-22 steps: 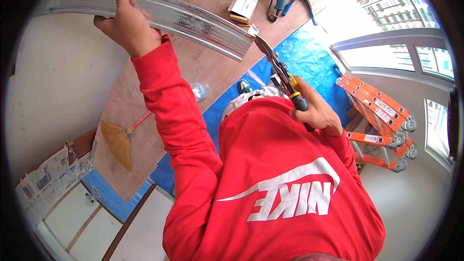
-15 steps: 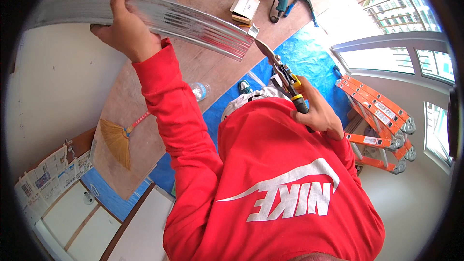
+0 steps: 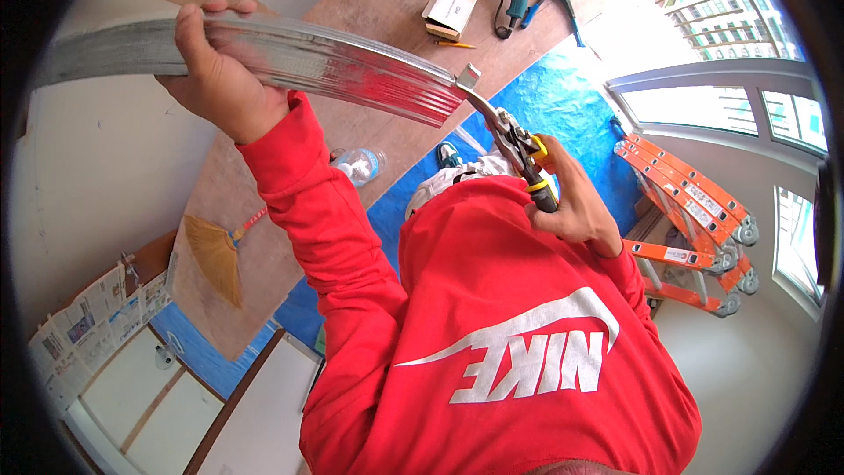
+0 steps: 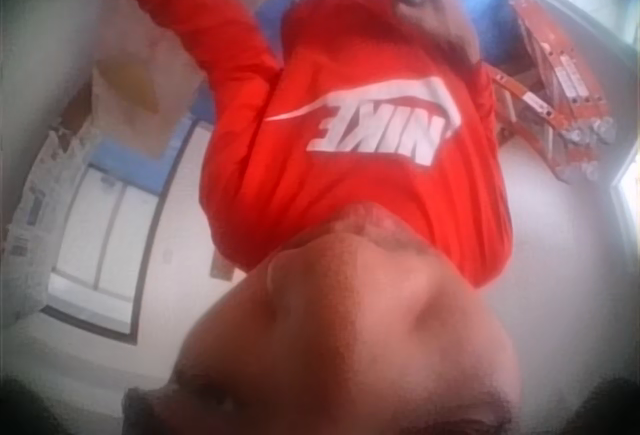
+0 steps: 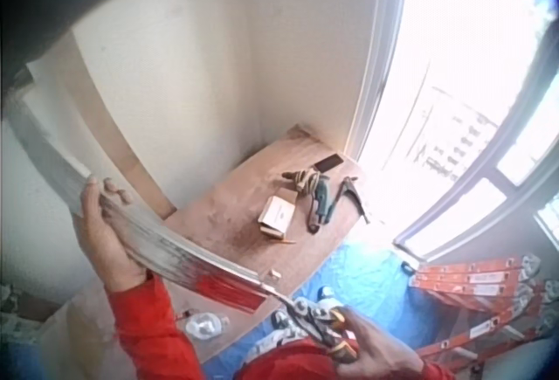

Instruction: The person uses tin snips to cut a long aluminum profile into shorter pieces. They repeatedly position the profile, cut along its length, and remove small offcuts by hand. The work is performed on a wooden workbench with a blue protective sheet underneath.

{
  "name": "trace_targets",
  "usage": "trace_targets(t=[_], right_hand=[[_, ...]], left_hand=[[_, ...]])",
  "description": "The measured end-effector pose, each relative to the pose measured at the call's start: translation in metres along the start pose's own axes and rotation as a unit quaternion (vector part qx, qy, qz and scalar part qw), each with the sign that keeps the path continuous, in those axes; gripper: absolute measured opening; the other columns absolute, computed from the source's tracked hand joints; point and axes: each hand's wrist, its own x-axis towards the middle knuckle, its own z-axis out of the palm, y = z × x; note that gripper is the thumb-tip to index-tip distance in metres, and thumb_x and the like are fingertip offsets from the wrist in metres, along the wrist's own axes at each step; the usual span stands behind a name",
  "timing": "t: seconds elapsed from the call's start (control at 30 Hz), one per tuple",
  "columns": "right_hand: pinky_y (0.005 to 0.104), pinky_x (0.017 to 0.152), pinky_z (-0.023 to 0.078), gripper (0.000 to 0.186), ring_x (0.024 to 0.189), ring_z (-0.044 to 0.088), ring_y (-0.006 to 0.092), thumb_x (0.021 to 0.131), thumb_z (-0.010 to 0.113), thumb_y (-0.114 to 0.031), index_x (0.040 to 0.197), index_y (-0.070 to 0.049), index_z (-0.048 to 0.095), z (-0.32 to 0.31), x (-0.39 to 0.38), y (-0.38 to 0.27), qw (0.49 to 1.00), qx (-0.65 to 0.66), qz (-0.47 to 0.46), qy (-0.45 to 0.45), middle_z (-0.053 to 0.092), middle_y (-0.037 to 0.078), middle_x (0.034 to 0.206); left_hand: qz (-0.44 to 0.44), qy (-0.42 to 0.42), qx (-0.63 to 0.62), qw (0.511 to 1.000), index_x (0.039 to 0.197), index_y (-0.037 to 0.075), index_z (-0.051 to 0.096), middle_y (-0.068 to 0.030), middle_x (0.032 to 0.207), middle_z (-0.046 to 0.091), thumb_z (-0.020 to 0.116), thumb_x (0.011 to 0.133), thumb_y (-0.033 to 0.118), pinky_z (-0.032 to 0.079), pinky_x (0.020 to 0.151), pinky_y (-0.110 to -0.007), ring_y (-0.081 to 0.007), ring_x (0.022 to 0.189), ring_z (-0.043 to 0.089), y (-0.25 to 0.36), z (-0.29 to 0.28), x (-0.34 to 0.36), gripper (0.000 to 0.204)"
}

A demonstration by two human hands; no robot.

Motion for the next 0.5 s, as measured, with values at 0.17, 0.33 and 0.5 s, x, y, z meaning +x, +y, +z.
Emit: trace_targets(t=[0.17,0.33,0.5], right_hand=[[0.0446,0.107,0.047,0.082,0.117,0.064,0.0377,0.066,0.07,-0.015,0.142,0.005,0.044,-0.005,0.005,-0.003,0.998,0.031,0.025,-0.056,0.064,0.026,0.119],[0.0424,0.106,0.046,0.077,0.111,0.064,0.0348,0.067,0.068,-0.016,0.139,0.003,0.047,-0.007,0.005,-0.007,0.994,0.047,0.035,-0.089,0.065,0.022,0.114],[0.0427,0.103,0.046,0.071,0.106,0.063,0.0331,0.069,0.066,-0.018,0.135,0.003,0.05,-0.008,0.007,-0.01,0.992,0.067,0.036,-0.096,0.064,0.02,0.11]], left_hand=[[-0.01,0.018,0.042,0.999,0.128,-0.005,0.036,-0.0178,0.09,0.066,0.07,0.088,0.001,0.06,0.066,-0.04,-0.0269,0.071,0.067,-0.001,0.001,0.007,0.053],[-0.003,0.017,0.086,0.996,0.132,-0.005,0.034,-0.0197,0.091,0.066,0.07,0.09,0.0,0.062,0.069,-0.043,-0.0308,0.074,0.07,-0.002,-0.006,0.024,0.055],[-0.012,-0.009,0.067,0.998,0.13,-0.004,0.034,-0.0208,0.089,0.067,0.071,0.089,0.0,0.064,0.068,-0.042,-0.0311,0.07,0.07,-0.009,-0.01,0.028,0.055]])
